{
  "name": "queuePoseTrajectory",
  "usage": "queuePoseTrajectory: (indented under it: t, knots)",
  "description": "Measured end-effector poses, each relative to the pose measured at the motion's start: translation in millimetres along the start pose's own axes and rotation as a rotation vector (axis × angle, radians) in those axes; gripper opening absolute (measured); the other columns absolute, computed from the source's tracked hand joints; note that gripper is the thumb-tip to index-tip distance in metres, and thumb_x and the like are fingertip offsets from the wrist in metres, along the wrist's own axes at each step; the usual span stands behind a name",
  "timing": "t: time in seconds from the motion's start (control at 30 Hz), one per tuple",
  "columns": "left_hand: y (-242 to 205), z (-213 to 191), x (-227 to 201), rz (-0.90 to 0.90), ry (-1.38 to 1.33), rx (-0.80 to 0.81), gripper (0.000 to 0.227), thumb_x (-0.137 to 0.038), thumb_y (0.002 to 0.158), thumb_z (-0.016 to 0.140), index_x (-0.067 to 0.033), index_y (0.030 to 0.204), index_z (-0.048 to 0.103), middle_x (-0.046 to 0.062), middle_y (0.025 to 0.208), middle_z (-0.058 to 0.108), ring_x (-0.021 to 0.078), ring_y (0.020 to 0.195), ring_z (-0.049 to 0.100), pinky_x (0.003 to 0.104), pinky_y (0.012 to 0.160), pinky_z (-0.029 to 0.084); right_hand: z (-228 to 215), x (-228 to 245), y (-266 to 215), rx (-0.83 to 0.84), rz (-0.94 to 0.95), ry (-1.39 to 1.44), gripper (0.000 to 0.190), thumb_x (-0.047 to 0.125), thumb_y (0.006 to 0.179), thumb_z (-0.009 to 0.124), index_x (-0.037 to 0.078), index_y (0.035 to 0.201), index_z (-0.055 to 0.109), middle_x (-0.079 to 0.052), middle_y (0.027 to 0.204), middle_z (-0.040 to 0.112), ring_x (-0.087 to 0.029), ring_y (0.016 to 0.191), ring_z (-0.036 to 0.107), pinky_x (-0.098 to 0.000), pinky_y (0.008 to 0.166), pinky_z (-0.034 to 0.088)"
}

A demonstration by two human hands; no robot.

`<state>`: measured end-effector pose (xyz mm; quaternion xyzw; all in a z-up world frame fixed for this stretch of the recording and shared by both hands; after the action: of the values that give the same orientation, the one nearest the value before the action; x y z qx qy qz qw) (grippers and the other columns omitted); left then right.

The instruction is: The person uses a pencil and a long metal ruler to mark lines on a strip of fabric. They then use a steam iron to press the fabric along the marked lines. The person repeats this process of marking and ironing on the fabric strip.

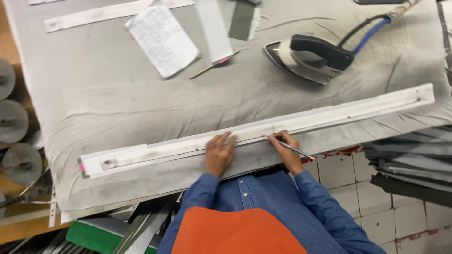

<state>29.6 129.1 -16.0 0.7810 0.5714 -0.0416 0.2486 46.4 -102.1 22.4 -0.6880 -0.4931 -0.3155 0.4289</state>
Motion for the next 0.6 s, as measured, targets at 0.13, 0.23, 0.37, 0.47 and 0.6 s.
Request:
queuePoseTrajectory:
  t: [0.13, 0.23, 0.37, 0.47, 0.6]
  knots:
    - [21.1, 26.1, -40.8, 0.030, 0.036, 0.045, 0.035, -0.033, 0.090, 0.050, -0.0345, 0.125, 0.053, -0.004, 0.123, 0.050, 0.0171, 0.110, 0.047, 0.033, 0.087, 0.036, -4.0, -8.0, 3.3, 0.011, -0.039, -0.083, 0.004, 0.015, 0.081, 0.069, 0.011, 0.082, 0.068, -0.006, 0.075, 0.071, -0.018, 0.077, 0.068, -0.0314, 0.071, 0.051]
    - [23.9, 30.1, -44.8, -0.003, 0.085, 0.083, 0.035, -0.036, 0.092, 0.049, -0.0380, 0.127, 0.050, -0.005, 0.122, 0.049, 0.0166, 0.110, 0.045, 0.033, 0.086, 0.034, -6.5, -0.7, 5.3, 0.055, -0.098, -0.101, 0.003, 0.014, 0.079, 0.069, 0.011, 0.078, 0.069, -0.008, 0.073, 0.071, -0.022, 0.075, 0.069, -0.0324, 0.069, 0.052]
    - [23.9, 29.0, -46.5, -0.005, 0.123, 0.058, 0.034, -0.038, 0.092, 0.048, -0.0421, 0.126, 0.051, -0.007, 0.117, 0.050, 0.0156, 0.107, 0.046, 0.031, 0.082, 0.034, -25.3, -17.3, 0.4, -0.013, -0.073, -0.072, 0.001, 0.010, 0.078, 0.068, 0.010, 0.079, 0.069, -0.010, 0.074, 0.071, -0.024, 0.076, 0.068, -0.0330, 0.070, 0.052]
    - [22.5, 31.7, -47.3, -0.001, 0.148, 0.060, 0.034, -0.039, 0.092, 0.048, -0.0437, 0.126, 0.050, -0.007, 0.116, 0.050, 0.0161, 0.107, 0.046, 0.031, 0.082, 0.033, -42.1, -19.9, 3.8, -0.081, -0.050, -0.054, 0.005, 0.014, 0.080, 0.070, 0.010, 0.081, 0.069, -0.008, 0.076, 0.071, -0.021, 0.077, 0.068, -0.0330, 0.070, 0.052]
    - [27.7, 25.2, -50.3, 0.012, 0.154, 0.056, 0.035, -0.037, 0.092, 0.049, -0.0432, 0.127, 0.050, -0.007, 0.116, 0.049, 0.0162, 0.107, 0.045, 0.031, 0.081, 0.033, -38.3, -27.9, 7.1, -0.010, -0.114, -0.130, 0.004, 0.015, 0.078, 0.070, 0.011, 0.077, 0.069, -0.006, 0.074, 0.072, -0.023, 0.075, 0.069, -0.0323, 0.070, 0.053]
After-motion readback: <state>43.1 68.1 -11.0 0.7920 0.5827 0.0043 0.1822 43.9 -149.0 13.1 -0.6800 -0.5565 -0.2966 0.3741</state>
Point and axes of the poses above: each hand's wrist, its own y-axis towards the middle knuckle, its own z-axis out of the palm, x = y × z, the point moved 4 cm from there along y, towards the middle knuckle
